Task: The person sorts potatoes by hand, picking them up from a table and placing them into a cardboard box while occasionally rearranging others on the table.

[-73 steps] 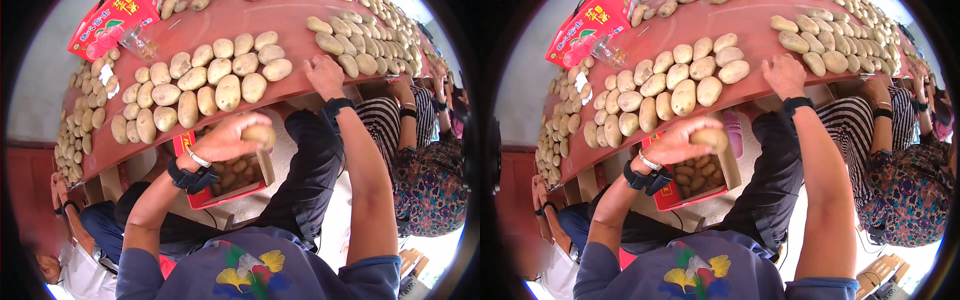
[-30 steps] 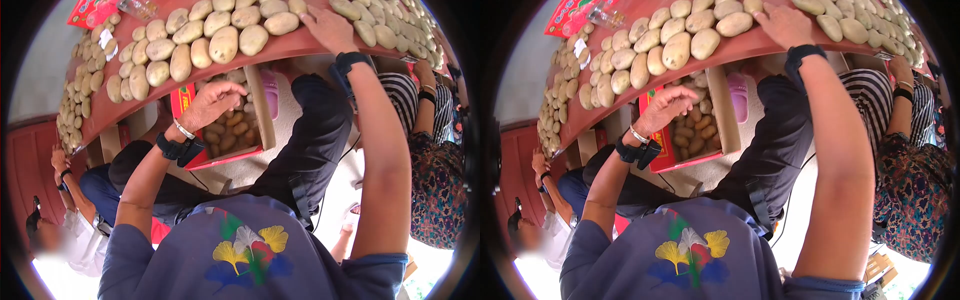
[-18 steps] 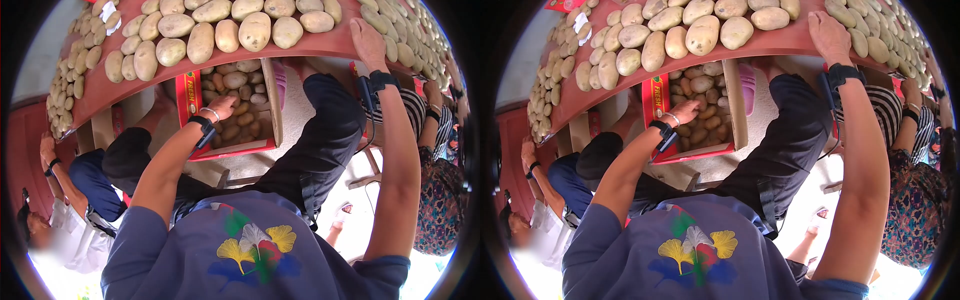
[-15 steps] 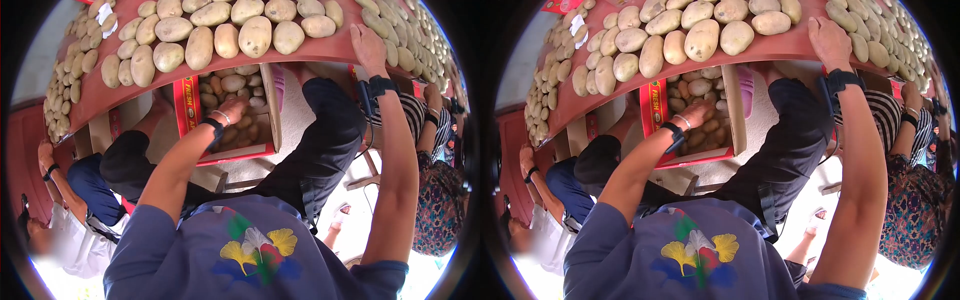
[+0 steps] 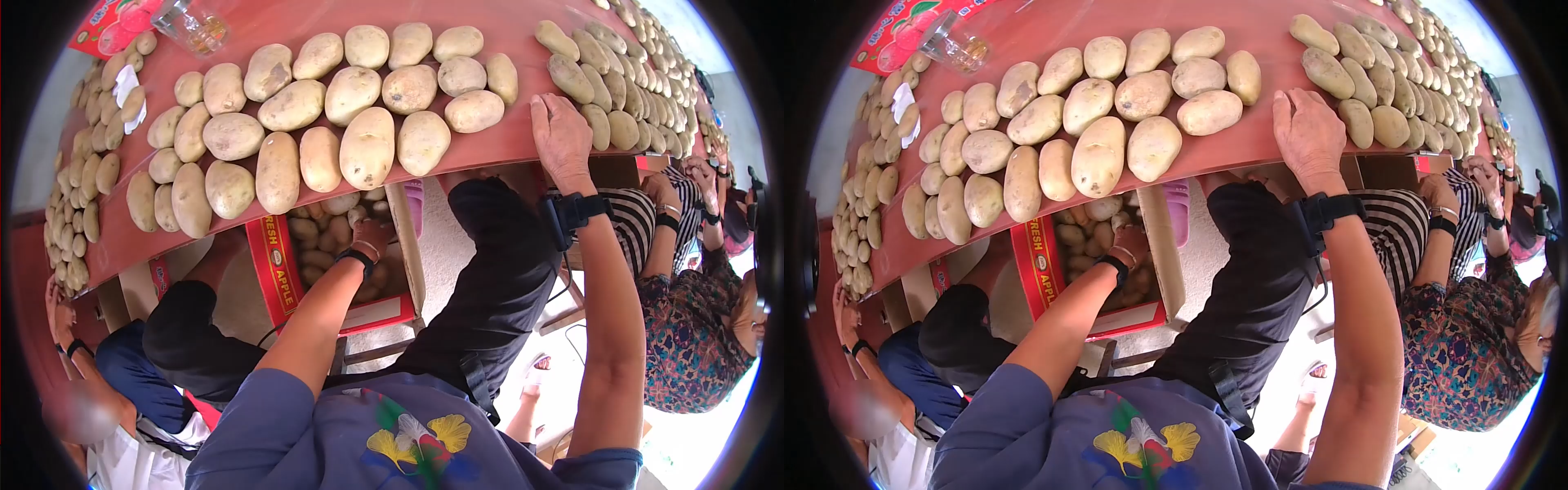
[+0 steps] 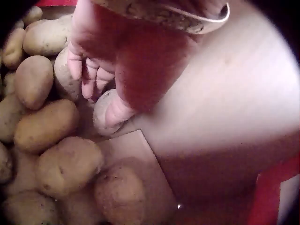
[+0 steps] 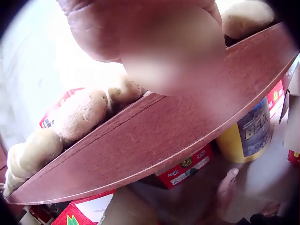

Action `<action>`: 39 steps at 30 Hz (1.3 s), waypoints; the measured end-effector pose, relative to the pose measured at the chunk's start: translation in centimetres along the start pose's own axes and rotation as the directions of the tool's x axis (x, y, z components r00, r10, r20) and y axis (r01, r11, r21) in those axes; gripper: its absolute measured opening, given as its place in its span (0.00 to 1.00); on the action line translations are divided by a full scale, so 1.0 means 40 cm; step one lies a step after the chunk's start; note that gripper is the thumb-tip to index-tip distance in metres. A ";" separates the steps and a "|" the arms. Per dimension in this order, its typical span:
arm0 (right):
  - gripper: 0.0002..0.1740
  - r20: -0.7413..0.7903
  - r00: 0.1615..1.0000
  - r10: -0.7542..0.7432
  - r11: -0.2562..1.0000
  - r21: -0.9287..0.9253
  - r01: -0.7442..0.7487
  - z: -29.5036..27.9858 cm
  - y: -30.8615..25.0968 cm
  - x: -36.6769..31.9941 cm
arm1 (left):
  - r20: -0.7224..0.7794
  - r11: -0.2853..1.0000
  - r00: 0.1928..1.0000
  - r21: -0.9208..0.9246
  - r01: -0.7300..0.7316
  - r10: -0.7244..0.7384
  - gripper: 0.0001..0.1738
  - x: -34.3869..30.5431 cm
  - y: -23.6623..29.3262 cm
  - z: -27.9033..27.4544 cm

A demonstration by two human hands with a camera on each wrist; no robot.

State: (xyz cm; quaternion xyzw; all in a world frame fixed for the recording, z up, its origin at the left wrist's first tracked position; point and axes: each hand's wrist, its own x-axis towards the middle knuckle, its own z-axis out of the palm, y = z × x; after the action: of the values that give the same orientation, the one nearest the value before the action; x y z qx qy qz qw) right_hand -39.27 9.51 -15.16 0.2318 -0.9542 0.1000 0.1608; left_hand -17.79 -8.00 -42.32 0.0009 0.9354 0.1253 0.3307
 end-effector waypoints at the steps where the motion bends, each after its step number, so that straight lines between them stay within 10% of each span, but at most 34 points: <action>1: 0.18 -0.008 1.000 -0.010 1.000 0.012 0.010 0.001 0.000 -0.002 | 0.032 0.999 0.999 -0.028 0.022 -0.021 0.20 0.003 0.002 0.002; 9: 0.19 0.004 1.000 0.012 1.000 0.015 -0.012 -0.003 -0.006 -0.007 | 0.020 0.949 1.000 -0.315 0.008 -0.002 0.25 0.078 -0.007 0.144; 13: 0.21 0.018 1.000 0.019 1.000 0.018 -0.019 -0.006 -0.005 -0.007 | -0.037 0.890 0.927 -0.267 -0.369 0.373 0.28 0.081 -0.039 0.179; 21: 0.25 -0.022 0.997 0.080 0.997 0.010 -0.080 -0.011 -0.016 -0.015 | 0.050 0.926 0.979 -0.337 -0.170 0.198 0.27 -0.203 -0.036 -0.171; 26: 0.23 0.040 0.991 0.130 0.991 0.005 -0.131 -0.017 -0.014 -0.015 | -0.008 0.699 0.984 -0.703 -0.131 0.177 0.19 -0.411 0.021 -0.382; 30: 0.23 0.063 0.984 0.168 0.985 0.021 -0.169 -0.024 -0.020 -0.021 | -0.432 0.715 0.847 -0.483 -0.506 0.309 0.23 -0.485 0.073 -0.520; 31: 0.23 0.060 0.983 0.173 0.984 0.026 -0.175 -0.028 -0.021 -0.023 | -0.641 0.705 0.677 -0.286 -0.649 0.362 0.22 -0.482 0.091 -0.548; 39: 0.24 0.060 0.982 0.176 0.983 0.032 -0.178 -0.028 -0.028 -0.013 | -0.829 0.933 0.456 0.199 -0.299 0.323 0.22 -0.323 0.204 -0.815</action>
State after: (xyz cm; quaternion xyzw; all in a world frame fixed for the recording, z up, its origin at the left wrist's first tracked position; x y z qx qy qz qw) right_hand -38.01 9.04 -14.16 0.1516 -0.9732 0.1249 0.1194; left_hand -28.53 -8.81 -7.94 0.1140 0.9610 0.1559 -0.1979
